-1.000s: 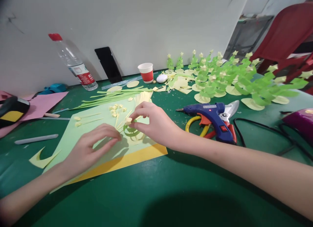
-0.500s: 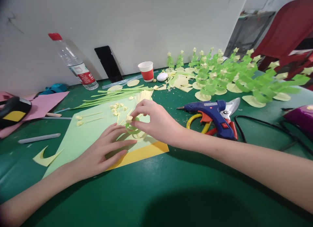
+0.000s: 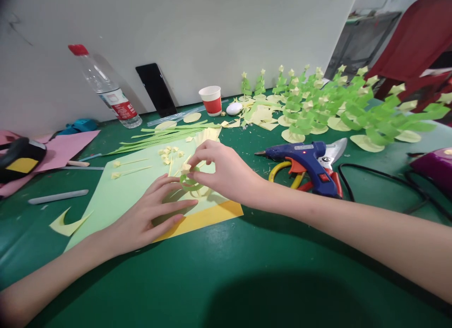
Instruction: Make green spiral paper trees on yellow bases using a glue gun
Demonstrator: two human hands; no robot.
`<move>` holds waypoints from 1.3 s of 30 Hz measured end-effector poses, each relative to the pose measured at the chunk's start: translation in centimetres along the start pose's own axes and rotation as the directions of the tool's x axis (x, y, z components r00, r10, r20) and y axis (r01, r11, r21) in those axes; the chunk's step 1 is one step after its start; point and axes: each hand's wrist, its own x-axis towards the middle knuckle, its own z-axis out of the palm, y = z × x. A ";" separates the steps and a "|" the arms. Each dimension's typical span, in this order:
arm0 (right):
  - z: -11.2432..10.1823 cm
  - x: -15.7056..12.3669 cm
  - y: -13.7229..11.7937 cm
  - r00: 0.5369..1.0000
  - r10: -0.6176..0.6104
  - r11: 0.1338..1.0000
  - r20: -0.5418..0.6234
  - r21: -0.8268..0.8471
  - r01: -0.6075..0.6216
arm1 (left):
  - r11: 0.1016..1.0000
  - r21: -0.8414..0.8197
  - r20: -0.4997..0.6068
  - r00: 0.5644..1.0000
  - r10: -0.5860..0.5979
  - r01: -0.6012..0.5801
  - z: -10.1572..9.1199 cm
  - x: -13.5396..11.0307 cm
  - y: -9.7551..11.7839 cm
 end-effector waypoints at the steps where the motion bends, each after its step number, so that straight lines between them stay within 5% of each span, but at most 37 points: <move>1: 0.0 0.0 0.0 1.000 0.000 1.000 0.000 0.000 0.000 | 1.000 -0.003 0.001 1.000 -0.002 0.002 0.0 0.0 0.0; 17: -0.1 0.0 -0.2 1.000 0.005 1.000 0.013 0.019 -0.006 | 0.999 -0.002 -0.047 0.998 0.035 -0.035 0.1 0.0 -0.1; 25: -0.2 0.1 -0.4 0.999 0.031 0.998 0.034 0.052 -0.033 | 0.994 0.083 -0.308 0.947 0.089 -0.067 0.2 -0.4 0.0; 35: -0.2 0.1 -0.3 0.999 0.030 0.997 0.040 0.066 -0.032 | 0.948 -0.233 -0.431 0.850 -0.302 0.218 -0.2 0.9 0.3; 39: -0.2 0.1 -0.4 0.998 0.035 0.994 0.053 0.099 -0.040 | 0.889 -0.405 -0.415 0.824 -0.386 0.213 0.0 2.4 0.6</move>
